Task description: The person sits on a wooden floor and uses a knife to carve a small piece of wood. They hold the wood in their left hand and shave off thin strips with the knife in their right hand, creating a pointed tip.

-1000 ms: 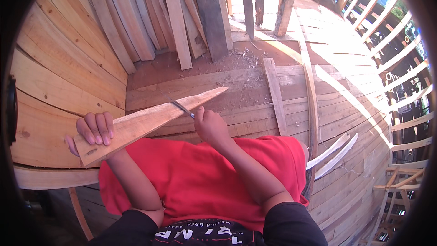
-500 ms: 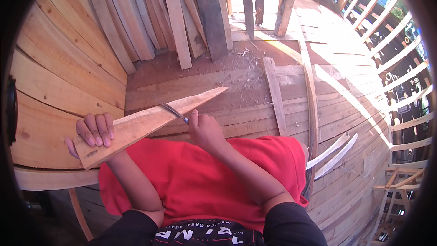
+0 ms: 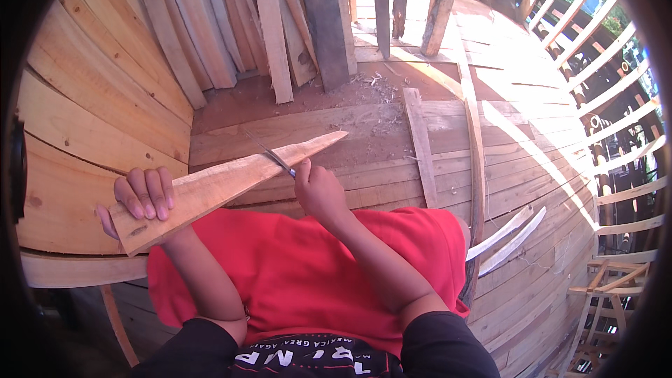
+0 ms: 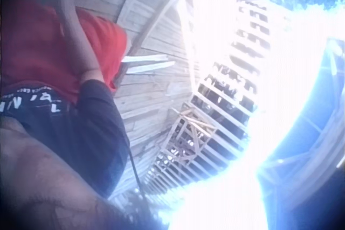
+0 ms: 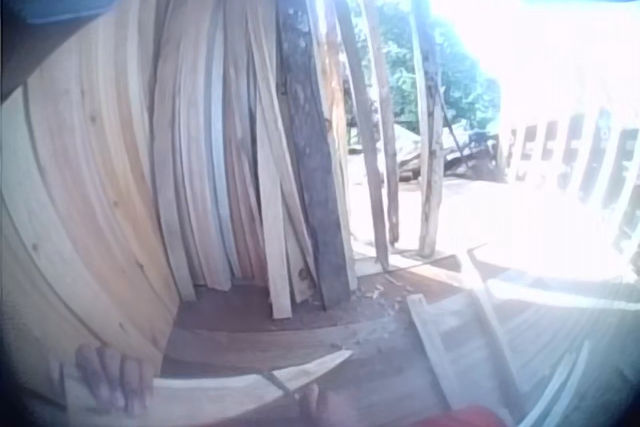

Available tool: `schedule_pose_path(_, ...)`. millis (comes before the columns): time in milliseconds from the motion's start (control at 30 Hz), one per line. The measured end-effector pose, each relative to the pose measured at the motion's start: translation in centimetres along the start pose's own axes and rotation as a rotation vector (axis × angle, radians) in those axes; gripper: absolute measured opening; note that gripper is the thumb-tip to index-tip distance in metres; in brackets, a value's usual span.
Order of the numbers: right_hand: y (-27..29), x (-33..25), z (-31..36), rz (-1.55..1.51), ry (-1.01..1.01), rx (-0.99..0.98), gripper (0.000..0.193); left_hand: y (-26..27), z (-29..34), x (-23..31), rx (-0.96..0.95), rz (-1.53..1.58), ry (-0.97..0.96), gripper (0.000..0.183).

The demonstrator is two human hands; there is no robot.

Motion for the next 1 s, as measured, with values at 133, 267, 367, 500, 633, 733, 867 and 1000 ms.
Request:
schedule_pose_path(133,-0.2,4.7,-3.8,-0.061,-0.087,0.169,0.062,-0.8,-0.5,-0.5,-0.013,0.009,0.002,0.060)
schedule_pose_path(267,0.2,3.3,-2.8,0.018,-0.068,0.091,0.062,0.1,-0.2,-0.5,0.075,0.009,-0.020,0.061)
schedule_pose_path(367,0.6,-0.6,0.2,0.001,0.046,0.028,0.062,0.5,0.4,-1.6,0.104,-0.024,-0.029,0.061)
schedule_pose_path(500,0.8,2.3,-2.1,-0.137,0.023,0.109,0.062,-0.8,0.6,-4.2,0.160,-0.019,-0.017,0.061)
schedule_pose_path(633,2.7,6.6,-5.3,-0.037,-0.033,0.246,0.061,-1.0,0.3,-4.5,0.128,-0.007,0.018,0.062)
schedule_pose_path(733,2.6,3.2,-2.8,-0.023,-0.018,0.126,0.061,-0.7,0.5,-4.1,0.156,-0.015,0.008,0.062)
schedule_pose_path(867,1.6,1.7,-1.4,-0.052,0.022,0.086,0.062,-1.7,0.7,-4.2,0.123,-0.030,0.033,0.063)
schedule_pose_path(1000,2.8,8.9,-7.0,-0.058,-0.028,0.187,0.061,-2.4,0.0,-4.7,0.065,0.001,0.044,0.063)
Point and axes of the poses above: each hand's wrist, its own z-axis away from the middle knuckle, its own y-axis out of the back of the hand, x = y × z, the point moved 1 cm from there along -z, towards the middle knuckle, and after that the axes turned 5 degrees about -z, right-handed, at the moved point
